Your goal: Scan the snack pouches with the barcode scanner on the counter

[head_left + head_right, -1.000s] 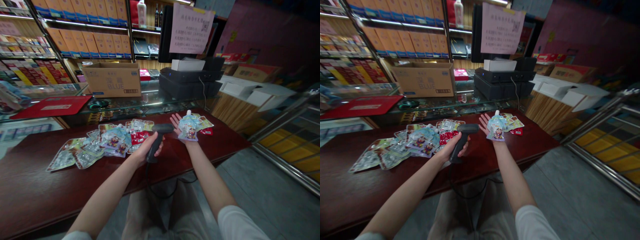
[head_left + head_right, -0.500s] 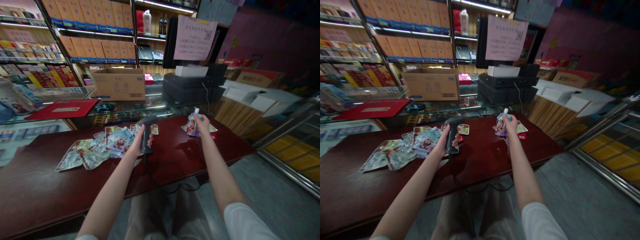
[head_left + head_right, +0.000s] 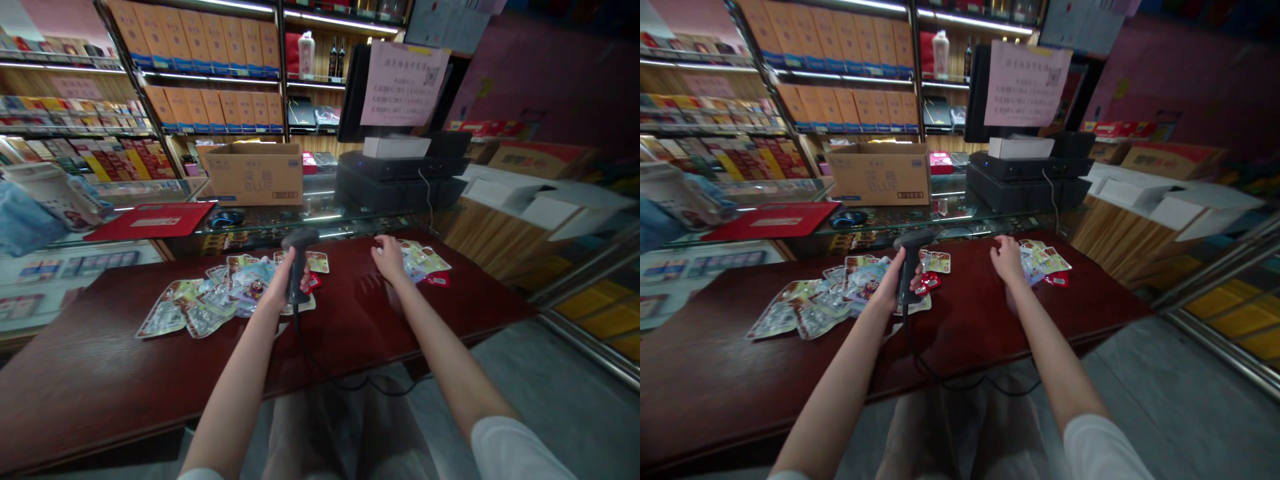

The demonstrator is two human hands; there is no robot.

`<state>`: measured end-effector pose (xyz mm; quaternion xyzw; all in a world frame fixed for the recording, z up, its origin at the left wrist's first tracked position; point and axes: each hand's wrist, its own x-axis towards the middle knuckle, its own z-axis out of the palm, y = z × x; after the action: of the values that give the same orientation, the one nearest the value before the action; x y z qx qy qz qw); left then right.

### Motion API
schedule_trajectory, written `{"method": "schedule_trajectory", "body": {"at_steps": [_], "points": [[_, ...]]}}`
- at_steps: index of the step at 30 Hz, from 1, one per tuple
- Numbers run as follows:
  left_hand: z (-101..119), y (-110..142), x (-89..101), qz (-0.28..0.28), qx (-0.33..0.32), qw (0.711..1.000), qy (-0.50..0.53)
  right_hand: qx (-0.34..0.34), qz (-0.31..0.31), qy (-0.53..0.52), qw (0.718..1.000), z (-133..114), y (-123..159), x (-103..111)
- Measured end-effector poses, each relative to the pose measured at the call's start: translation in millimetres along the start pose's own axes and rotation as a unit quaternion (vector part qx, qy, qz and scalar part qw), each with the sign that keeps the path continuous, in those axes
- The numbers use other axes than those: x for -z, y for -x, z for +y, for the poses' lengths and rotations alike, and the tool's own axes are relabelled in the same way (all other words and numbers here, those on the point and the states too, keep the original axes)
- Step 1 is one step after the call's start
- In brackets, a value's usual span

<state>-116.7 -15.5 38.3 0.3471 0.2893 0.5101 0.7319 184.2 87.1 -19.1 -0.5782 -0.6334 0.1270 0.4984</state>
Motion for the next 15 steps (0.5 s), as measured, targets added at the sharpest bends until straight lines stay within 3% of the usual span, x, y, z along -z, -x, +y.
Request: {"method": "schedule_trajectory", "body": {"at_steps": [2, 4, 5, 7, 8, 11, 15], "points": [[6, 2, 2.1, 0.019, -0.022, 1.0, 0.009, 0.007, -0.129, -0.159, 0.979, -21, 7, -37], [9, 3, 4.3, 0.034, -0.036, 0.999, 0.02, 0.012, -0.185, -0.2, 0.962, -36, 14, -76], [10, 3, 5.7, 0.036, -0.037, 0.998, 0.024, 0.003, -0.188, -0.224, 0.956, -41, 18, -95], [9, 1, 8.8, 0.032, -0.04, 0.998, 0.029, -0.055, -0.13, -0.322, 0.936, -46, 22, -123], [8, 0, 10.4, 0.027, -0.04, 0.998, 0.03, -0.076, -0.106, -0.319, 0.939, -46, 23, -133], [7, -3, 14.1, 0.009, -0.039, 0.999, 0.027, -0.125, -0.101, -0.206, 0.965, -40, 16, -142], [8, -1, 12.9, -0.004, -0.041, 0.999, 0.024, -0.138, -0.131, -0.138, 0.972, -26, 3, -124]]}}
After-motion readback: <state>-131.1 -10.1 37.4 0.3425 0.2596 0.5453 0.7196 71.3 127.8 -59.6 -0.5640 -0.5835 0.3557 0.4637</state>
